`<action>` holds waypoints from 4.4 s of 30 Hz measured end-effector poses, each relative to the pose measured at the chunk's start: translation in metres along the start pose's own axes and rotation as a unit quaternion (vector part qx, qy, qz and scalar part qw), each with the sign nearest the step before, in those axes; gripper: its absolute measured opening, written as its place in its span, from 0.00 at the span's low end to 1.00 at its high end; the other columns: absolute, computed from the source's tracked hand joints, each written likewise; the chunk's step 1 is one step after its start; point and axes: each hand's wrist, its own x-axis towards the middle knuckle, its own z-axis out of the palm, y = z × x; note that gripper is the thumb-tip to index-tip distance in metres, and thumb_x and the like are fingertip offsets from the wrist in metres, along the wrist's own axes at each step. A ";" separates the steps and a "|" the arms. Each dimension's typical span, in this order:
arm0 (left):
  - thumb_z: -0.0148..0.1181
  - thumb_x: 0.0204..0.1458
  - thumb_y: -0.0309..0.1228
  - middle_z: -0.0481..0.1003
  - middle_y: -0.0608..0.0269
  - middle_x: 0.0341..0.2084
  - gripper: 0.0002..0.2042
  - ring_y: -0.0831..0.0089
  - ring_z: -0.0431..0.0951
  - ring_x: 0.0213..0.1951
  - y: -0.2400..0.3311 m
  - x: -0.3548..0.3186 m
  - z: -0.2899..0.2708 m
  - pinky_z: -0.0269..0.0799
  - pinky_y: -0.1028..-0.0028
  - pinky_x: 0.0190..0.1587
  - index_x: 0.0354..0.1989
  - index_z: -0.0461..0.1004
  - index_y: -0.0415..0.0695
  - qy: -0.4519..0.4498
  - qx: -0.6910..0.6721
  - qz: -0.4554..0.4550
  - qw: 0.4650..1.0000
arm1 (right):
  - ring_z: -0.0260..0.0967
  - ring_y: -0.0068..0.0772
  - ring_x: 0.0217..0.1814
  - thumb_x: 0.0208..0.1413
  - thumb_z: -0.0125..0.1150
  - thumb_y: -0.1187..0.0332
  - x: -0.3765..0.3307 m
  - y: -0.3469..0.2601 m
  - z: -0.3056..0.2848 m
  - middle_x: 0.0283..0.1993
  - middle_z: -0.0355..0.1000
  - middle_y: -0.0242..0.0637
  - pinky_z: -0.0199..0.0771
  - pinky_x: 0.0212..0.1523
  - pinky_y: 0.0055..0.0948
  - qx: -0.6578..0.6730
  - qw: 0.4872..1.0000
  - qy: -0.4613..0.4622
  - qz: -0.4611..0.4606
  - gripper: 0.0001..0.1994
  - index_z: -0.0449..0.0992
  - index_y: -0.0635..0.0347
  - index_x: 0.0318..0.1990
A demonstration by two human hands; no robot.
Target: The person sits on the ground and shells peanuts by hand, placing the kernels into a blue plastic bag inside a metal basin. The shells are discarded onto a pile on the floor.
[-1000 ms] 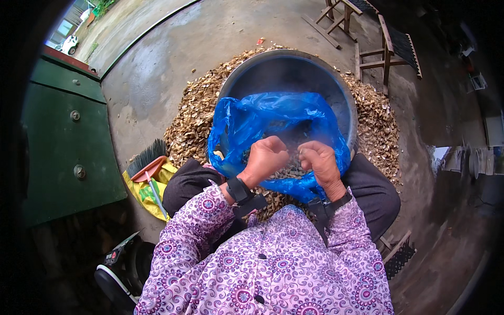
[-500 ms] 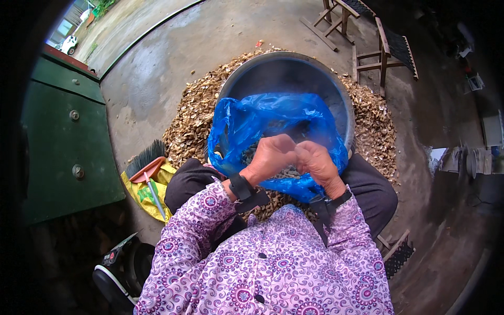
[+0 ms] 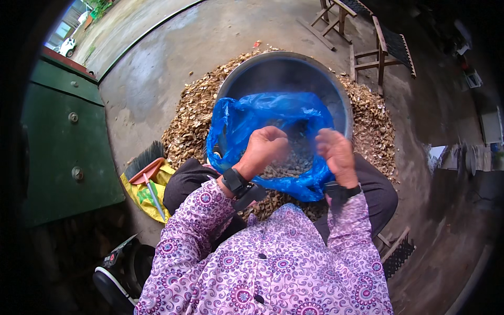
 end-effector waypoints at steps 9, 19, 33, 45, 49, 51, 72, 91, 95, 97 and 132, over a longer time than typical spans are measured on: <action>0.54 0.42 0.27 0.71 0.63 0.19 0.08 0.79 0.70 0.19 0.008 -0.006 -0.018 0.67 0.80 0.21 0.29 0.69 0.36 0.013 -0.066 0.017 0.998 | 0.69 0.37 0.35 0.42 0.57 0.66 0.035 0.080 0.015 0.34 0.71 0.43 0.68 0.36 0.29 -0.535 0.827 -0.069 -0.161 0.16 0.71 0.64 0.39; 0.54 0.43 0.27 0.70 0.63 0.18 0.08 0.79 0.70 0.19 0.008 -0.014 -0.023 0.67 0.80 0.21 0.30 0.69 0.35 0.023 -0.087 0.007 0.996 | 0.67 0.44 0.36 0.41 0.49 0.72 0.059 0.115 0.020 0.33 0.70 0.45 0.64 0.40 0.37 -0.623 0.750 -0.037 -0.219 0.09 0.74 0.59 0.31; 0.52 0.42 0.27 0.70 0.64 0.18 0.08 0.79 0.69 0.19 0.014 -0.015 -0.025 0.65 0.80 0.21 0.29 0.69 0.36 0.025 -0.055 -0.010 0.998 | 0.69 0.33 0.29 0.41 0.56 0.68 0.051 0.103 0.018 0.28 0.71 0.41 0.66 0.31 0.29 -0.562 0.807 -0.150 -0.106 0.11 0.71 0.63 0.34; 0.52 0.41 0.26 0.70 0.65 0.17 0.07 0.80 0.69 0.19 -0.006 -0.001 -0.013 0.65 0.81 0.21 0.28 0.70 0.36 0.013 0.020 -0.023 0.999 | 0.65 0.20 0.28 0.46 0.55 0.74 0.013 0.044 0.014 0.31 0.70 0.35 0.67 0.29 0.16 -0.072 0.978 -0.143 0.134 0.14 0.68 0.67 0.42; 0.51 0.42 0.26 0.70 0.62 0.19 0.09 0.77 0.71 0.20 -0.019 -0.002 -0.007 0.67 0.79 0.21 0.32 0.68 0.35 -0.018 0.083 -0.075 0.994 | 0.65 0.20 0.29 0.47 0.55 0.74 -0.001 0.033 0.030 0.32 0.70 0.35 0.67 0.31 0.17 -0.052 0.979 -0.165 0.112 0.13 0.68 0.67 0.41; 0.50 0.43 0.26 0.70 0.59 0.22 0.12 0.73 0.72 0.22 -0.023 -0.004 -0.004 0.69 0.78 0.22 0.38 0.65 0.35 -0.027 -0.024 -0.140 0.990 | 0.66 0.20 0.31 0.47 0.55 0.73 -0.006 0.030 0.038 0.32 0.70 0.34 0.66 0.34 0.18 -0.089 0.983 -0.151 0.053 0.12 0.68 0.67 0.41; 0.57 0.38 0.23 0.72 0.59 0.19 0.06 0.76 0.71 0.19 -0.017 -0.007 -0.008 0.67 0.80 0.22 0.26 0.70 0.36 -0.009 -0.125 -0.086 0.988 | 0.66 0.24 0.36 0.47 0.54 0.71 -0.026 0.012 0.064 0.33 0.71 0.35 0.65 0.37 0.22 -0.363 0.910 -0.154 -0.128 0.09 0.74 0.66 0.34; 0.57 0.38 0.24 0.72 0.61 0.16 0.06 0.77 0.73 0.19 -0.019 -0.011 -0.005 0.68 0.80 0.21 0.25 0.70 0.36 -0.040 0.077 0.001 0.996 | 0.66 0.30 0.30 0.44 0.54 0.74 -0.032 0.005 0.064 0.29 0.69 0.39 0.64 0.31 0.25 -0.445 0.855 -0.197 -0.181 0.08 0.73 0.65 0.33; 0.57 0.37 0.24 0.72 0.61 0.15 0.05 0.78 0.73 0.19 -0.011 -0.012 -0.007 0.67 0.81 0.20 0.23 0.70 0.36 -0.049 0.088 -0.035 0.994 | 0.66 0.38 0.26 0.43 0.52 0.76 -0.037 0.006 0.070 0.24 0.68 0.43 0.64 0.27 0.29 -0.471 0.834 -0.189 -0.219 0.05 0.72 0.65 0.29; 0.57 0.36 0.23 0.72 0.61 0.14 0.05 0.78 0.72 0.18 -0.011 -0.013 -0.006 0.67 0.81 0.20 0.23 0.70 0.36 -0.048 0.083 -0.035 0.995 | 0.66 0.41 0.25 0.42 0.52 0.76 -0.039 0.008 0.071 0.22 0.67 0.45 0.64 0.25 0.30 -0.474 0.834 -0.179 -0.220 0.04 0.72 0.65 0.27; 0.58 0.36 0.26 0.71 0.61 0.16 0.07 0.76 0.70 0.18 -0.019 -0.020 -0.001 0.66 0.77 0.22 0.23 0.69 0.37 0.003 0.189 0.012 0.982 | 0.62 0.17 0.18 0.49 0.54 0.64 -0.026 0.031 0.049 0.21 0.66 0.31 0.64 0.19 0.16 -0.173 0.968 -0.141 0.118 0.09 0.69 0.61 0.31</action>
